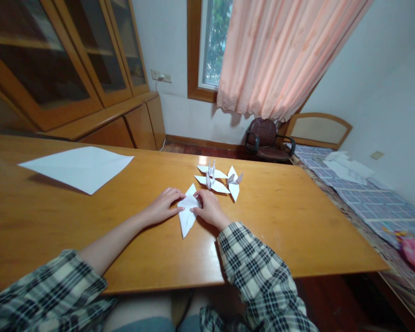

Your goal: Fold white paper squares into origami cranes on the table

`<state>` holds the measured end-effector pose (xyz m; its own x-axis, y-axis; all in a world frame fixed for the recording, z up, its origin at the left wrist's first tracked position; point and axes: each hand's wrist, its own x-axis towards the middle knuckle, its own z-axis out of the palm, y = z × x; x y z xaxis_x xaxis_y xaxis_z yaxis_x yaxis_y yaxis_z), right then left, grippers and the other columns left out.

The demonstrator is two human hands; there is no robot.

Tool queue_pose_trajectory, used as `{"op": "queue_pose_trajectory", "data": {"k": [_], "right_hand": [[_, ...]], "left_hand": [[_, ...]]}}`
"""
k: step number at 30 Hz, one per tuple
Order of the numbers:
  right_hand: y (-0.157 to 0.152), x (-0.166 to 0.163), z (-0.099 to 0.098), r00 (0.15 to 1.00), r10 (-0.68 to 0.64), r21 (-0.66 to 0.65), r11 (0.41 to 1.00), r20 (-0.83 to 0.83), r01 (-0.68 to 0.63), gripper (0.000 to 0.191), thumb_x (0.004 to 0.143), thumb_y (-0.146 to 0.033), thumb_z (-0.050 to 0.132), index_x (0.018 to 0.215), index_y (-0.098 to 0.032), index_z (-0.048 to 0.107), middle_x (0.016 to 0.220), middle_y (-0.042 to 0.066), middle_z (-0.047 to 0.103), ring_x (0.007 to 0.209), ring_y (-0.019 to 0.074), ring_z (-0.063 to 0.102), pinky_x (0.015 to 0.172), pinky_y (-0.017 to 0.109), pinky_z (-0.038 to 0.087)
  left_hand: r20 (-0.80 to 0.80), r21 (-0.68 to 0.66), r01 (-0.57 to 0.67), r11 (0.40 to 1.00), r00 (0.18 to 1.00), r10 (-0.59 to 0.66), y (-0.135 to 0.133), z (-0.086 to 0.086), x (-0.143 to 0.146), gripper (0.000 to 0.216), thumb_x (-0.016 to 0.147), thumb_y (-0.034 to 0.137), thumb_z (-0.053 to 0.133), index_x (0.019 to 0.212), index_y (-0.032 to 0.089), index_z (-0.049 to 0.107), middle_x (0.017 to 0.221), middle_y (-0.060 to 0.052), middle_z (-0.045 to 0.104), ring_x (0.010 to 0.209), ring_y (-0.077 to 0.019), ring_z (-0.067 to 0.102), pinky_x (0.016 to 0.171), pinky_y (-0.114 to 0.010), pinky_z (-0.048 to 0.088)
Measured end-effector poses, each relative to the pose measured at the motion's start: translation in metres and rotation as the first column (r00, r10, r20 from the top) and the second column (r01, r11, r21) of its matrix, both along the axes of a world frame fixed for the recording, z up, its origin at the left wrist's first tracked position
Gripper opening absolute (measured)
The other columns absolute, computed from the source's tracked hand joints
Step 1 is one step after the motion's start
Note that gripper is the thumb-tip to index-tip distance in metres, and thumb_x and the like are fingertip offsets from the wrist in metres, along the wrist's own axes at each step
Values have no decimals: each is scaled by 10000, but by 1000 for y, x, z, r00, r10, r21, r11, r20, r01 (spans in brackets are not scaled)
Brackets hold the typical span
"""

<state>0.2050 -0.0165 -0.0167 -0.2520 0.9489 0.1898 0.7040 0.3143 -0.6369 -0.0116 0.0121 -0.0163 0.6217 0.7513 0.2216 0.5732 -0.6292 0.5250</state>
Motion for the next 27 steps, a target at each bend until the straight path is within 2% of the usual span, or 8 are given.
{"op": "queue_pose_trajectory", "data": {"k": [6, 11, 15, 20, 27], "right_hand": [[0, 0, -1, 999, 37, 38, 999, -30, -36, 305, 755, -130, 682, 1042, -179, 588, 853, 7, 598, 779, 156, 535, 740, 294, 412], [0, 0, 3, 996, 59, 100, 993, 62, -65, 62, 782, -97, 664, 801, -155, 653, 763, 16, 583, 737, 151, 517, 696, 271, 398], [-1, 2, 4, 992, 108, 137, 984, 72, -117, 135, 793, -37, 624, 779, -149, 698, 763, 31, 610, 734, 145, 551, 691, 256, 420], [-4, 8, 5, 973, 187, 143, 968, 137, -206, 293, 783, 28, 552, 888, -164, 747, 859, 57, 672, 796, 148, 602, 750, 255, 457], [-15, 6, 19, 911, 206, 83, 965, 358, -251, 348, 834, -20, 494, 1008, -200, 736, 928, 62, 654, 866, 172, 568, 780, 278, 423]], "left_hand": [[7, 41, 4, 999, 1000, -5, 3, 0, 2, 128, 866, 254, 542, 913, 175, 631, 863, -43, 622, 852, -205, 534, 781, -329, 417], [-5, 56, 14, 998, 1000, -13, 4, 0, 3, 118, 869, 215, 541, 886, 165, 647, 804, -43, 607, 823, -202, 531, 754, -318, 414], [-21, 92, 86, 992, 996, -84, 4, 2, 1, 179, 899, 205, 512, 946, 175, 682, 830, -58, 606, 859, -204, 522, 774, -318, 417], [-60, 113, 196, 974, 980, -190, 3, 7, -3, 247, 921, 202, 478, 971, 200, 720, 856, -67, 613, 860, -193, 523, 772, -309, 422], [-200, 136, 226, 965, 960, -197, -6, 17, -4, 282, 933, 204, 453, 1023, 234, 718, 909, -71, 630, 906, -206, 544, 812, -335, 424]]}}
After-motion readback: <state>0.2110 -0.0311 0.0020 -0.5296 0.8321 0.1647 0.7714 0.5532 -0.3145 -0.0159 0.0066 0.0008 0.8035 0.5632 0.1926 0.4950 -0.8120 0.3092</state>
